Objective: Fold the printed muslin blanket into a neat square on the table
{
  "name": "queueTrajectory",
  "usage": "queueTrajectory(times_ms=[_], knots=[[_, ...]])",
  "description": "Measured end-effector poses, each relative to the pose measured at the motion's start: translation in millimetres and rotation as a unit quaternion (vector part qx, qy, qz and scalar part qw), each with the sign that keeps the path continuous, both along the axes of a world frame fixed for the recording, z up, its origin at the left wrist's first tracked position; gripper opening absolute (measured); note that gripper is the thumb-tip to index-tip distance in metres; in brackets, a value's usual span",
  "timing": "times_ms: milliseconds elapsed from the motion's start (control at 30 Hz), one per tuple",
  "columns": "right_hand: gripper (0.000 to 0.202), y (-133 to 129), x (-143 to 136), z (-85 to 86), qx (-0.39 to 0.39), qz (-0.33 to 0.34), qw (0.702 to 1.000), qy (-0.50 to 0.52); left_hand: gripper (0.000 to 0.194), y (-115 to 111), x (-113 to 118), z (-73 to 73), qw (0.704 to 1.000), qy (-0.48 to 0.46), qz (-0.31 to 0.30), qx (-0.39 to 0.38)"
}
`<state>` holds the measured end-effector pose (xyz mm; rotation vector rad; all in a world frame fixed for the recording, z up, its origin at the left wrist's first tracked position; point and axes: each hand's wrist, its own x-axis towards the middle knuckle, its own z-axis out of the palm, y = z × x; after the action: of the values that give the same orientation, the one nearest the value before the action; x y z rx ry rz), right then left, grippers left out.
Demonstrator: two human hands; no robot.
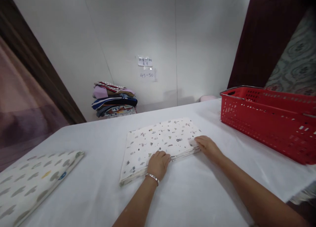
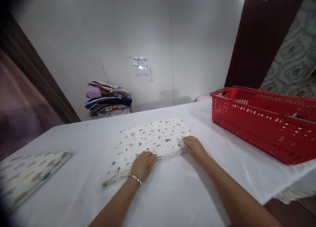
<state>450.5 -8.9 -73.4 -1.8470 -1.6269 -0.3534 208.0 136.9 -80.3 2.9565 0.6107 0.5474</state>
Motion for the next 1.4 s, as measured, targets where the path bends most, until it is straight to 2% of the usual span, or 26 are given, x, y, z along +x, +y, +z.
queueTrajectory(times_ms=[133,200,333,500,700,967,1400], knots=[[0.023,-30,37,-11.5,0.027,-0.136,0.987,0.085,0.026,0,1,1.0,1.0,0.003,0.004,-0.009],[0.022,-40,41,-17.2,0.011,-0.15,0.983,0.107,0.027,0,2,2.2,1.0,0.008,0.005,-0.013],[0.021,-46,29,-19.2,0.007,-0.11,0.99,0.092,0.027,-1,1,4.3,1.0,0.007,0.004,-0.027],[0.023,-37,15,-6.6,0.031,-0.053,0.998,0.003,0.028,0,0,4.5,1.0,-0.004,-0.001,-0.031],[0.024,-15,8,2.7,-0.032,0.034,0.998,-0.045,0.03,0,1,4.8,0.999,0.003,-0.002,-0.033],[0.02,7,-5,-0.2,-0.08,0.09,0.991,-0.056,0.031,1,4,3.1,1.0,0.003,0.0,-0.029],[0.022,8,-10,-8.9,-0.074,0.09,0.989,-0.087,0.03,1,6,3.1,0.999,0.002,0.02,-0.04]])
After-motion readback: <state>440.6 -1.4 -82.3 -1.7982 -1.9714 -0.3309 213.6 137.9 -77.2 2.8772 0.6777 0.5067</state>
